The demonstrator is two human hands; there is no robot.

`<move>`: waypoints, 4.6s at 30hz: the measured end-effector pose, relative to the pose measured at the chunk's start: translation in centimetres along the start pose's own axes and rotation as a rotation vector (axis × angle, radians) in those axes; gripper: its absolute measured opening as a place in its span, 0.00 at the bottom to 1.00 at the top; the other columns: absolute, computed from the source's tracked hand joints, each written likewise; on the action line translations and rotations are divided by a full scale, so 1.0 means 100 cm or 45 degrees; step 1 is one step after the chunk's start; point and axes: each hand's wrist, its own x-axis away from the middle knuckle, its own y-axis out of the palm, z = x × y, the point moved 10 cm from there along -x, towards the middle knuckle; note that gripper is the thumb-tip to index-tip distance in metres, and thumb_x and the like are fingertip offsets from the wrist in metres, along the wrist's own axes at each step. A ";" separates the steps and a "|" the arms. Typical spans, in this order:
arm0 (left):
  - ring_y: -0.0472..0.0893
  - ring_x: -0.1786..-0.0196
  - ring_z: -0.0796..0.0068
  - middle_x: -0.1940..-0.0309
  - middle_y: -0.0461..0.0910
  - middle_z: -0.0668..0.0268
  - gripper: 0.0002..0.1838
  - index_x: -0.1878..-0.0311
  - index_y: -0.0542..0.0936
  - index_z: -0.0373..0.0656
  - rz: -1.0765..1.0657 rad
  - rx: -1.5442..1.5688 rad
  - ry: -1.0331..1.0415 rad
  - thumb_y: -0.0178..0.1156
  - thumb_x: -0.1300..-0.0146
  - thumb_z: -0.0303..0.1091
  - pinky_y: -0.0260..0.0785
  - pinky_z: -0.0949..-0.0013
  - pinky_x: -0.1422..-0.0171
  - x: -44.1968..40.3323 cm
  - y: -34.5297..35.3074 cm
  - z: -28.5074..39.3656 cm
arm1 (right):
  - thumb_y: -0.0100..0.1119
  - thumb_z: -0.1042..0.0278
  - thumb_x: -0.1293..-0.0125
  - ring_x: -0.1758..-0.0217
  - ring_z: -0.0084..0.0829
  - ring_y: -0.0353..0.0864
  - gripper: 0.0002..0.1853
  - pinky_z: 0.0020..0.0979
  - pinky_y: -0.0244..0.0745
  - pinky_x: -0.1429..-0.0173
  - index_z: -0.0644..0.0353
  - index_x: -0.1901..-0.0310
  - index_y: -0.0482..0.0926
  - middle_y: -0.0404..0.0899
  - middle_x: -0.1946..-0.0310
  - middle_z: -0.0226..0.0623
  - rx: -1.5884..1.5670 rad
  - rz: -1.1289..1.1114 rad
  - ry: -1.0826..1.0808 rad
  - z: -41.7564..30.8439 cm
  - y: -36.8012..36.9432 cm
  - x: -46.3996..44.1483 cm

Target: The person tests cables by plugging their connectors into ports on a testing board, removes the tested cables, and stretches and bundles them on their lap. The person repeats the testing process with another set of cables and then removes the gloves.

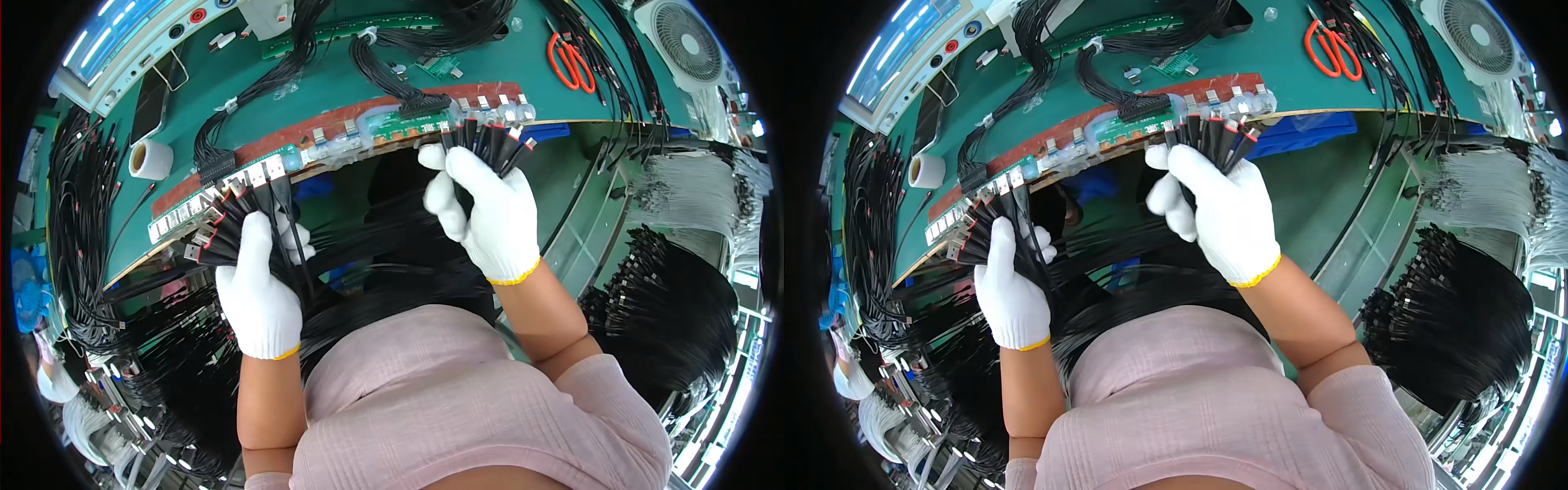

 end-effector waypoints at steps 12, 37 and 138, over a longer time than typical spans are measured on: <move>0.74 0.74 0.74 0.74 0.74 0.67 0.06 0.62 0.76 0.39 -0.064 -0.007 0.122 0.58 0.33 0.32 0.67 0.70 0.68 -0.001 -0.017 0.006 | 0.56 0.65 0.31 0.72 0.27 0.82 0.14 0.25 0.73 0.72 0.68 0.52 0.79 0.84 0.66 0.42 -0.069 -0.212 0.051 0.016 0.004 0.000; 0.72 0.76 0.75 0.79 0.72 0.67 0.09 0.62 0.76 0.34 0.087 -0.169 0.194 0.58 0.34 0.33 0.65 0.72 0.67 0.002 -0.026 0.018 | 0.62 0.70 0.42 0.89 0.18 0.61 0.06 0.24 0.53 0.82 0.63 0.73 0.81 0.67 0.89 0.27 -0.032 0.107 -0.133 0.000 -0.001 -0.009; 0.68 0.72 0.83 0.74 0.72 0.71 0.07 0.60 0.77 0.37 0.183 -0.094 0.346 0.58 0.33 0.32 0.61 0.76 0.65 -0.014 -0.045 0.038 | 0.57 0.68 0.35 0.90 0.22 0.63 0.11 0.24 0.55 0.84 0.70 0.66 0.81 0.69 0.89 0.33 -0.057 0.071 -0.015 0.006 -0.001 0.000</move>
